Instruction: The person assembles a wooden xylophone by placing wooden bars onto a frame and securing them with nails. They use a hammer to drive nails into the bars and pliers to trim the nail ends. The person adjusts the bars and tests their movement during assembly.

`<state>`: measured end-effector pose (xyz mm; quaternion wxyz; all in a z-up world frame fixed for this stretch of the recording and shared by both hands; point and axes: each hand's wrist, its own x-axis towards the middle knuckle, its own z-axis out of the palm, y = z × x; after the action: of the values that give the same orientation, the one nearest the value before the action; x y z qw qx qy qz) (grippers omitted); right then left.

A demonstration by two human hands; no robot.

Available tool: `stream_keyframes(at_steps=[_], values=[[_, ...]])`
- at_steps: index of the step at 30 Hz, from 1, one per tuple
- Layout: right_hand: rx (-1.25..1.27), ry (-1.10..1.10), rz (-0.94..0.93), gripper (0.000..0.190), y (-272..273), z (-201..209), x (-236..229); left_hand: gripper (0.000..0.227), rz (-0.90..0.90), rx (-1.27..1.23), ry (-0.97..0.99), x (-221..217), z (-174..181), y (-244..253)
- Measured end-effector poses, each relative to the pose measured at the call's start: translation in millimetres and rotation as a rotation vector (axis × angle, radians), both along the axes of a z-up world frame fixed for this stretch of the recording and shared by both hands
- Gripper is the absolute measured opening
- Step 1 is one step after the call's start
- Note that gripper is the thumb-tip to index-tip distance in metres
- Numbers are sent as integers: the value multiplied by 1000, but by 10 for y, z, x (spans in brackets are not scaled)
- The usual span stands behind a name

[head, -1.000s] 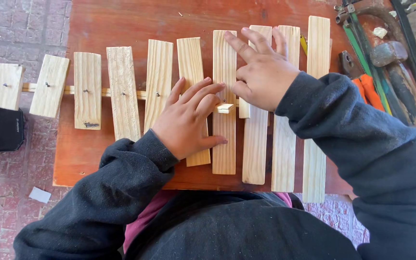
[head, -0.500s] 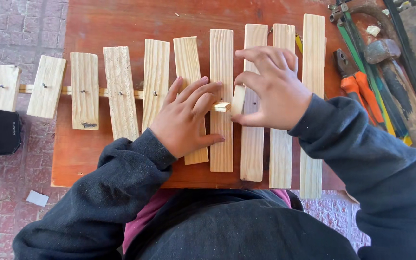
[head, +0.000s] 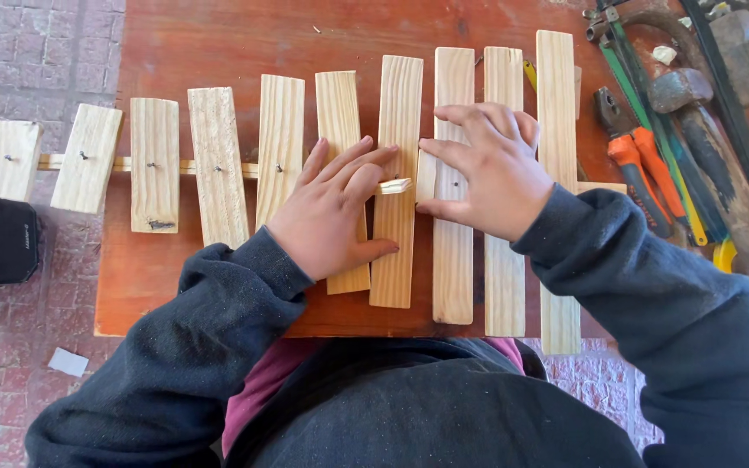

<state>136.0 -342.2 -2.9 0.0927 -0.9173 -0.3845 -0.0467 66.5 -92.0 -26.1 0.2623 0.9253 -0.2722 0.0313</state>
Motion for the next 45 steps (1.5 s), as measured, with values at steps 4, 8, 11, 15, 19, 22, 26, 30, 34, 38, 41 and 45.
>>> stream_keyframes(at_steps=[4,8,11,15,19,22,26,30,34,38,41,45], values=[[11,-55,2,89,-25,34,-41,89,2,-11,-36,2,-55,8],[97,29,-20,70,-34,65,-51,63,1,-38,-4,-18,26,14],[94,25,12,55,-52,41,-48,56,11,-37,-40,-29,93,30],[137,52,21,61,-44,141,-110,32,49,-3,-72,-114,310,-6],[380,299,145,65,-52,659,-438,12,-7,-8,-49,-265,521,-155],[482,307,340,26,-112,751,-820,8,-110,-63,44,-420,609,-332],[542,181,187,12,-378,699,-1207,11,-254,-128,89,-548,628,-536],[588,57,-195,10,-1029,562,-1342,43,-197,-71,21,-321,654,-353],[488,-230,-534,17,-1670,116,-1373,91,-102,231,69,292,518,64],[256,-208,-555,10,-1907,-317,-1399,95,-126,281,92,468,197,103],[180,-98,-592,12,-1896,-449,-1364,99,-117,342,-19,453,43,66],[272,-61,-458,9,-1739,-284,-1297,96,-111,305,61,429,102,48]])
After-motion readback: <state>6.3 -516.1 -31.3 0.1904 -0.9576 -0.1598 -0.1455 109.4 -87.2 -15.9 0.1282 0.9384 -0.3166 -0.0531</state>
